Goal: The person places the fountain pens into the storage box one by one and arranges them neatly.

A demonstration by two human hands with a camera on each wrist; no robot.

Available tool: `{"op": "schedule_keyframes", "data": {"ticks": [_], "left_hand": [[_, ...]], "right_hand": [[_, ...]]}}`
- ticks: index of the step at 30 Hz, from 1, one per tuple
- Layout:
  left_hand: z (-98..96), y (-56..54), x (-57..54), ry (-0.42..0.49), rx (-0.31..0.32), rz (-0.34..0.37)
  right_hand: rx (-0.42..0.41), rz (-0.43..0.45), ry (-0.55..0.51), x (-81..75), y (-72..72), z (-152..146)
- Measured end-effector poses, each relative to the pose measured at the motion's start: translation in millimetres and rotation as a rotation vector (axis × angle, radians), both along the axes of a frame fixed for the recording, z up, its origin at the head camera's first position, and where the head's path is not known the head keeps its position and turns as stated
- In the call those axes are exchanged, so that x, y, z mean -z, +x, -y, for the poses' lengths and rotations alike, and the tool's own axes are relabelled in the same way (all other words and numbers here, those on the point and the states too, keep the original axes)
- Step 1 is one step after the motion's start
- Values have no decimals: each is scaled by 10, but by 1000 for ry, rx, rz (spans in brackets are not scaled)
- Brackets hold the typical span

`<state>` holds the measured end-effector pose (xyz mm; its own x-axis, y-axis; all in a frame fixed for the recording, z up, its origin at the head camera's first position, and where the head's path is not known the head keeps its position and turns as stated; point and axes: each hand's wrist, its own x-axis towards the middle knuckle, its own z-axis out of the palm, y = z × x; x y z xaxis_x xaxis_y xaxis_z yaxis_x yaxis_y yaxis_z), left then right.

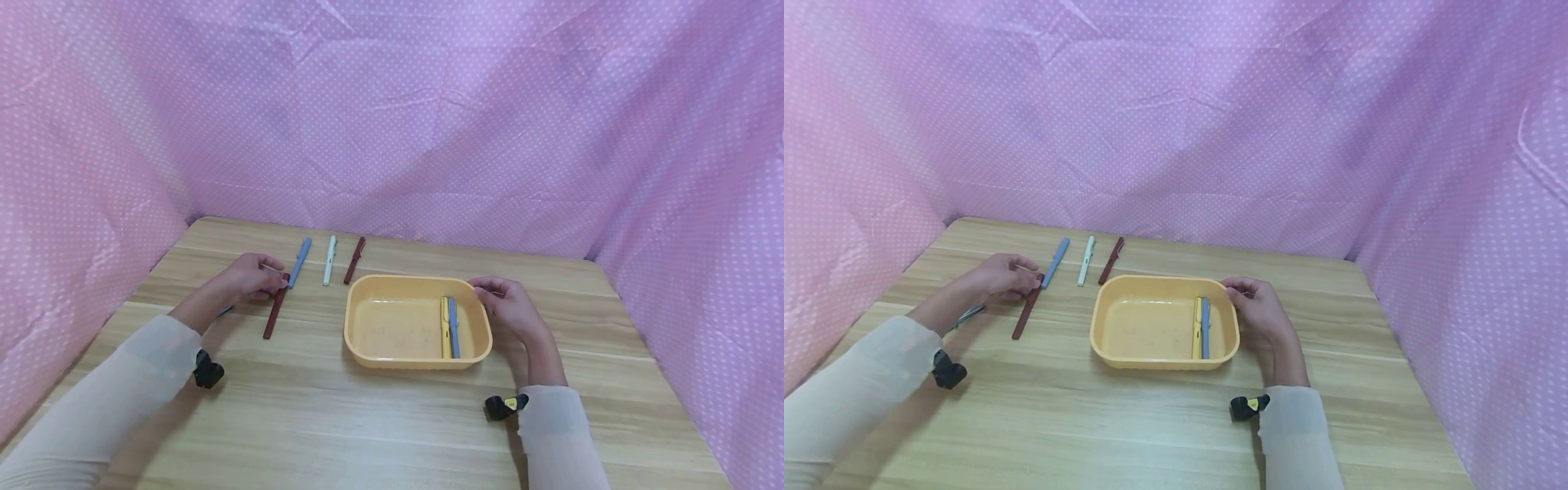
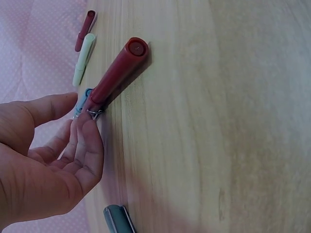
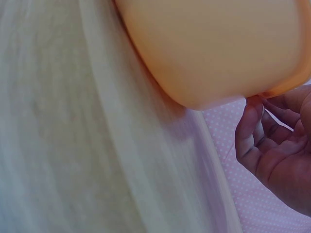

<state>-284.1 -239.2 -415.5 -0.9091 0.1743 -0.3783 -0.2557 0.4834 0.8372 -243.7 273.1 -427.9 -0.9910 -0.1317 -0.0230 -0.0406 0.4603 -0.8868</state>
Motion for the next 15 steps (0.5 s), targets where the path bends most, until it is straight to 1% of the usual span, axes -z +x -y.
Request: {"op": "schedule_keyframes", "data": {"ticks": [5, 10, 15], "left_hand": [[4, -2, 15, -10, 2, 6], [13, -4, 28, -22, 10, 5], [21, -17, 43, -29, 6, 2]], "right_hand": [[0, -8, 5, 6, 2, 3], [7, 1, 7, 7, -3, 18], [13, 4, -2, 2, -3, 30]]}}
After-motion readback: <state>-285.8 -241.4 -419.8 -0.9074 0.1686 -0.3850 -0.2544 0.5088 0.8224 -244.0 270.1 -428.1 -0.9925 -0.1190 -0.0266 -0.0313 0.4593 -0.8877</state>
